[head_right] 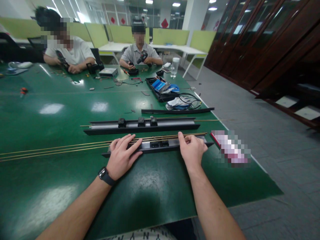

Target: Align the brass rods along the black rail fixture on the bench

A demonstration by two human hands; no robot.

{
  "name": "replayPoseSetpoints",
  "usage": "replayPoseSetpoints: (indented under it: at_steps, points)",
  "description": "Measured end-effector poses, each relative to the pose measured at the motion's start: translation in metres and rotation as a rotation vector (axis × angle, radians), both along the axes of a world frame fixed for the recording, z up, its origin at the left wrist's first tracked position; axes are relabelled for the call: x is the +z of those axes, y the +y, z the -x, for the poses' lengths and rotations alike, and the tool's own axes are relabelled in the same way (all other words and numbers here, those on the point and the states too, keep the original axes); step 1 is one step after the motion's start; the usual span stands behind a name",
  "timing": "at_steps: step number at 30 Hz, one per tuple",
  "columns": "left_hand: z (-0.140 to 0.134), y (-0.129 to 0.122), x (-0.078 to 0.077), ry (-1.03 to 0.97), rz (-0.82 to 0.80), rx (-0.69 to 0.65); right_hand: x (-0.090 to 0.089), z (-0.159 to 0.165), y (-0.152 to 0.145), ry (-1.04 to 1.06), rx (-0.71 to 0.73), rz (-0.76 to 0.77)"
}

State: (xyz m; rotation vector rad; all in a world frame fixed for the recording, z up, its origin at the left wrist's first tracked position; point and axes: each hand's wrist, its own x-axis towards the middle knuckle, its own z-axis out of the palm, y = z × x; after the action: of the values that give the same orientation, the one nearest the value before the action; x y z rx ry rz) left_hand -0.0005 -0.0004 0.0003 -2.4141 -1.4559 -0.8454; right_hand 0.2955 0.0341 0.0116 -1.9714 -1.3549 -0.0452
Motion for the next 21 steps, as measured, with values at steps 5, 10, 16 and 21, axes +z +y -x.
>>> replayPoseSetpoints:
  at_steps: [5,10,16,21]
  points:
    - [-0.0006,-0.0005,0.0018,0.001,0.002,-0.001,0.0012,0.0005,-0.0011,-0.006,-0.001,0.005]
    - [-0.0008,-0.0004,0.0012,0.003,0.013,0.003,0.0009,0.0008,-0.0023,0.013,-0.001,-0.015]
    - [-0.0007,0.0001,0.001,-0.007,0.006,-0.002,0.0042,0.0038,-0.0043,0.014,-0.005,-0.023]
    - [-0.0011,-0.0003,0.0022,-0.004,0.009,0.003,0.0057,0.0053,-0.0047,0.01,0.014,-0.026]
